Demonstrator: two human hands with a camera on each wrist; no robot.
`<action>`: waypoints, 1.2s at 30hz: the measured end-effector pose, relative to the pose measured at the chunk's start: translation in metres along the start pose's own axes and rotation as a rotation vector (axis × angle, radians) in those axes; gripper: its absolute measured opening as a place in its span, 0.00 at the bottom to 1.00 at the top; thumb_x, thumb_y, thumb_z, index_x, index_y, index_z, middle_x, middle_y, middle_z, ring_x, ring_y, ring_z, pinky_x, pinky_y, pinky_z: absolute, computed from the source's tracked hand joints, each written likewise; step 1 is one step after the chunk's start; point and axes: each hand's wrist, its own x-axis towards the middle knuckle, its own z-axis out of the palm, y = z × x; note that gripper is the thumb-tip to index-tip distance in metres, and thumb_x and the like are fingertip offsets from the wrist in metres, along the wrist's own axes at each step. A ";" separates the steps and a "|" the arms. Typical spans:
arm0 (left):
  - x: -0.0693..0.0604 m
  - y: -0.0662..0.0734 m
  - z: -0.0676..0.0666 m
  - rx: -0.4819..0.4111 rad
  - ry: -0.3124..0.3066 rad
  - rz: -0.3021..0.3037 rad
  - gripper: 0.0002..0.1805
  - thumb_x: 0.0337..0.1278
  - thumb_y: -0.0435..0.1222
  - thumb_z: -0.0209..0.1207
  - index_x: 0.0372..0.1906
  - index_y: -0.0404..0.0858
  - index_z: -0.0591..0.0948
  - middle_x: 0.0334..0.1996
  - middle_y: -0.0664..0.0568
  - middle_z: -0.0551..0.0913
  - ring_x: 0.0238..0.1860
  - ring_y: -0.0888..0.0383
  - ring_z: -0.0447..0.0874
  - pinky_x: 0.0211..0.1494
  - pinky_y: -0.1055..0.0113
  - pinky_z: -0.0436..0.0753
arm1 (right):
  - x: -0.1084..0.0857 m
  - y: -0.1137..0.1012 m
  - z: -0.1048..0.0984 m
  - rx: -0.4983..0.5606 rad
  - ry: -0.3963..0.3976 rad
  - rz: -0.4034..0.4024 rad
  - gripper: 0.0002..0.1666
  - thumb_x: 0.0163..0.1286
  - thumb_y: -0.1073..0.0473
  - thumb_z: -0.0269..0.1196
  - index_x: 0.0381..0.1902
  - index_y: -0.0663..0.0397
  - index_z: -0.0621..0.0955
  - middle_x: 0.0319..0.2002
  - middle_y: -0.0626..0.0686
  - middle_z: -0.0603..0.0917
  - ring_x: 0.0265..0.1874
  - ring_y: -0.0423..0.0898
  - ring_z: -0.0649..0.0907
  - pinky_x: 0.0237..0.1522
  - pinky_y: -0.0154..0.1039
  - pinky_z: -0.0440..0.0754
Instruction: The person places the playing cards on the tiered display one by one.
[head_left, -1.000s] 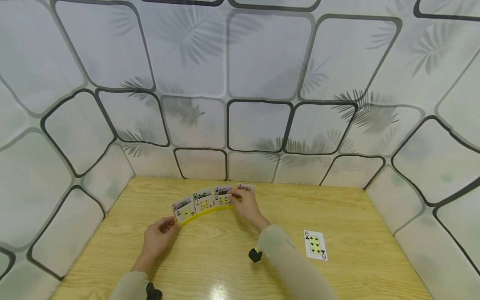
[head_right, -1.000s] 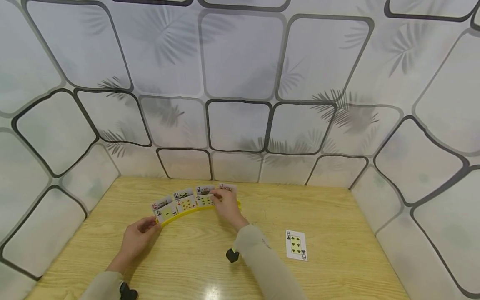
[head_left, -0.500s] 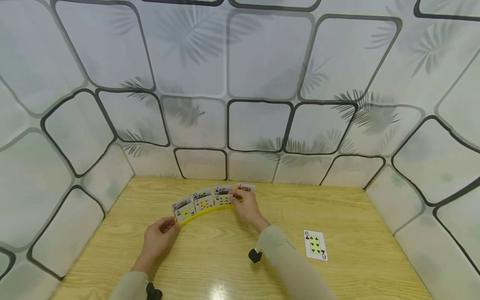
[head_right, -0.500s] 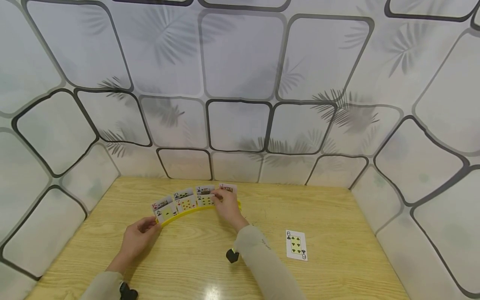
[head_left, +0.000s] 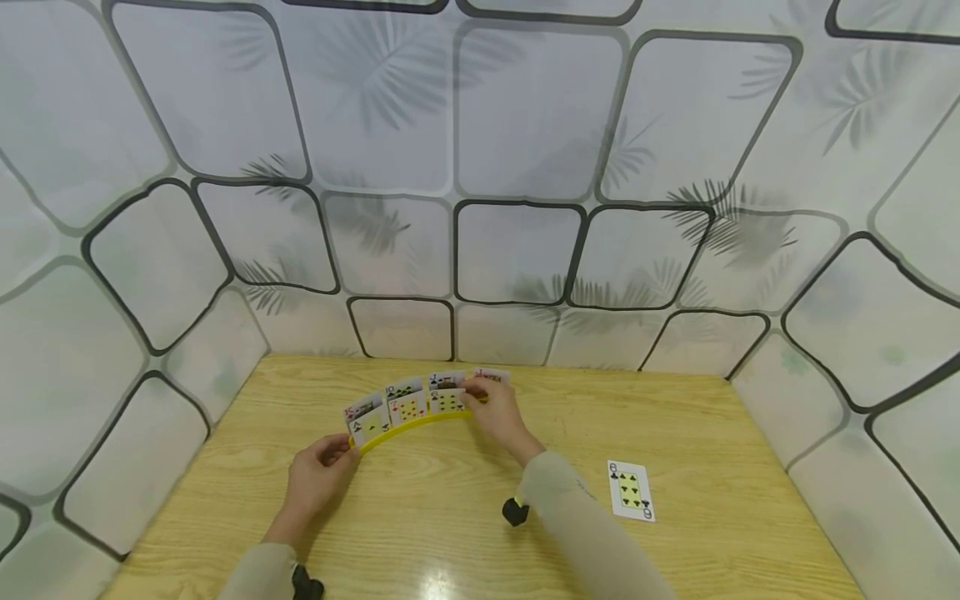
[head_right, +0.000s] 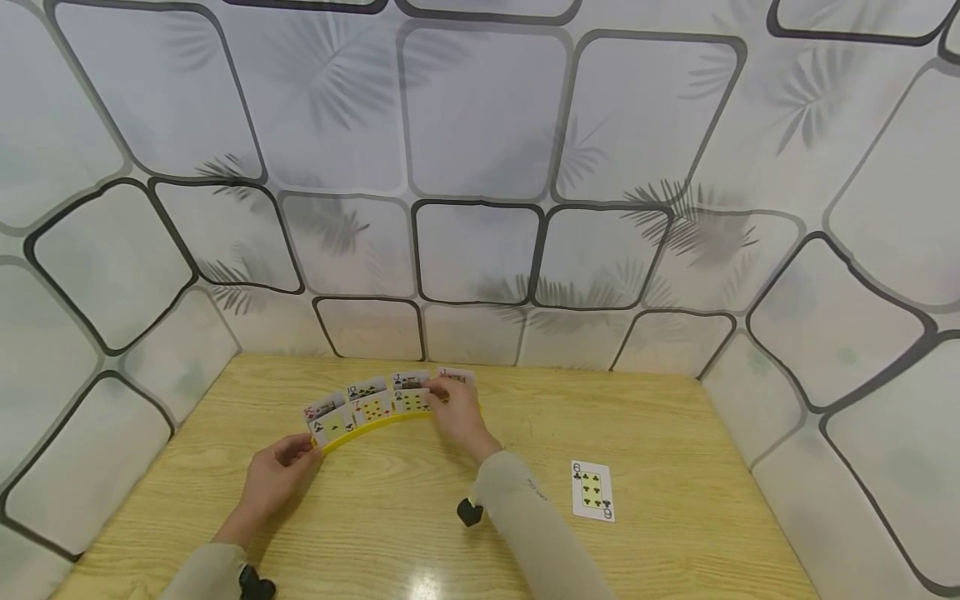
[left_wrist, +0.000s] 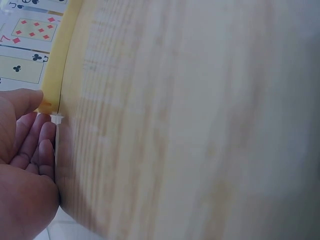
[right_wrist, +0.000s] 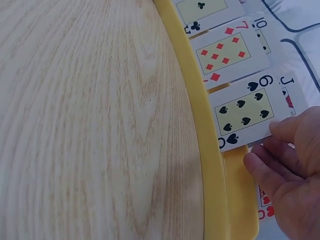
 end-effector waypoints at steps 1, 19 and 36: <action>0.000 0.000 0.000 0.001 0.001 0.001 0.21 0.71 0.36 0.65 0.62 0.30 0.83 0.52 0.38 0.87 0.44 0.60 0.80 0.44 0.75 0.79 | 0.000 0.000 -0.001 0.006 0.003 -0.003 0.11 0.75 0.64 0.67 0.52 0.61 0.87 0.47 0.57 0.90 0.47 0.53 0.88 0.52 0.48 0.88; 0.001 -0.001 0.001 0.008 -0.008 0.010 0.21 0.70 0.35 0.65 0.62 0.29 0.83 0.52 0.39 0.87 0.45 0.59 0.82 0.45 0.77 0.79 | -0.025 0.011 -0.046 -0.005 0.004 -0.070 0.12 0.74 0.60 0.69 0.52 0.58 0.88 0.47 0.53 0.91 0.45 0.50 0.90 0.50 0.43 0.89; -0.001 0.004 -0.001 0.027 0.011 0.051 0.18 0.70 0.34 0.66 0.59 0.28 0.84 0.52 0.38 0.88 0.43 0.64 0.82 0.46 0.78 0.80 | -0.072 0.043 -0.125 -0.136 0.133 -0.049 0.14 0.72 0.59 0.71 0.52 0.57 0.88 0.47 0.56 0.91 0.45 0.53 0.90 0.50 0.45 0.89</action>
